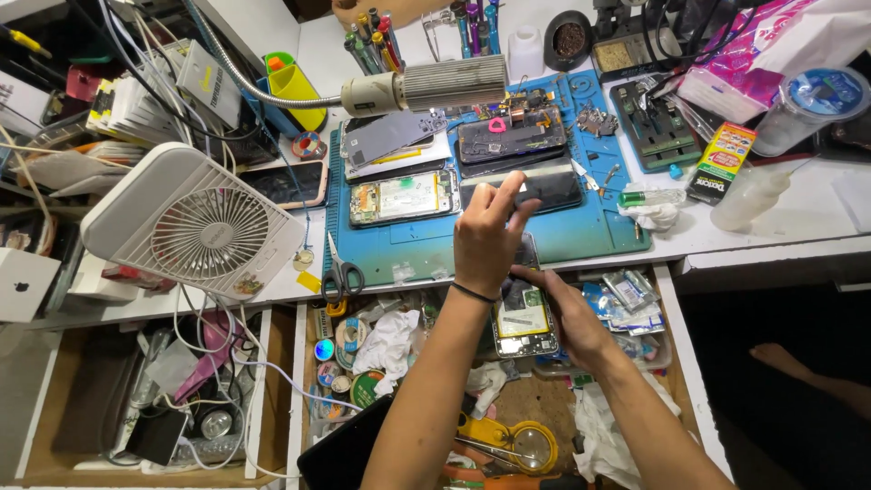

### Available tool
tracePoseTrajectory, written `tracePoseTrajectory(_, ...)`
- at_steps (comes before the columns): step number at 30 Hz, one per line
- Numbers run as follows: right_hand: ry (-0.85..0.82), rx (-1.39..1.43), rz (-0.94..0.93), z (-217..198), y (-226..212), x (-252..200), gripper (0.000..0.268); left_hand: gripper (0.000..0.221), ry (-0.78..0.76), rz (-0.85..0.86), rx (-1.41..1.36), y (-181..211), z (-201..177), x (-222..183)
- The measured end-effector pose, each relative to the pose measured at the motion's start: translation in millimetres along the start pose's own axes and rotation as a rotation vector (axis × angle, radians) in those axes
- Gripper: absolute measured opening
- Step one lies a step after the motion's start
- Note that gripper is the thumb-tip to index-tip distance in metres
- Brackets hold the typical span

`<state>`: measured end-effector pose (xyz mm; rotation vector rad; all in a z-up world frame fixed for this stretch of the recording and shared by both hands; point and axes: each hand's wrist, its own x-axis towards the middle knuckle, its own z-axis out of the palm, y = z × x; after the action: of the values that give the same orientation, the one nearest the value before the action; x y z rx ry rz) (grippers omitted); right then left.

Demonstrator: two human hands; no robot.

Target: Assembling internal components of a mobile phone, specifically fitting the battery into the frame and inspecting the assembly.

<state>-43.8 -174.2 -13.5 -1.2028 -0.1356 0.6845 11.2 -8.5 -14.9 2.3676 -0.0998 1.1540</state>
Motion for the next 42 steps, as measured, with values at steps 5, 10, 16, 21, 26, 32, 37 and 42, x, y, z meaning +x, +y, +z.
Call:
tracePoseTrajectory(5,0.026,0.040,0.066,1.1,1.6,-2.8,0.060,0.052,-0.160,-0.069,-0.466,17.1,-1.8,3.4)
tracePoseTrajectory(10,0.006,0.085,0.066,-9.6,12.1,5.8,0.063,0.036,0.048,-0.015,0.044,8.8,4.7,2.0)
tracePoseTrajectory(16,0.060,0.119,0.103,-5.6,11.0,4.9,0.059,0.048,-0.206,-0.039,-0.626,6.0,2.4,2.4)
tracePoseTrajectory(21,-0.022,0.010,0.003,-15.7,21.8,15.4,0.061,0.043,-0.032,-0.061,-0.103,3.2,2.6,3.7)
tracePoseTrajectory(26,-0.037,0.094,0.054,-21.6,26.3,23.2,0.061,0.046,-0.099,-0.074,-0.431,8.1,-2.0,8.7)
tracePoseTrajectory(32,-0.025,0.016,0.018,-11.0,11.1,6.0,0.062,0.036,-0.010,-0.066,-0.159,10.0,-3.3,-0.2)
tracePoseTrajectory(37,-0.009,0.023,0.052,-17.6,22.9,7.2,0.063,0.037,-0.149,-0.135,-0.522,5.4,-12.7,-5.1)
tracePoseTrajectory(42,-0.022,0.085,0.035,-27.2,37.8,19.5,0.061,0.045,0.010,0.001,0.026,12.5,-13.6,-7.5)
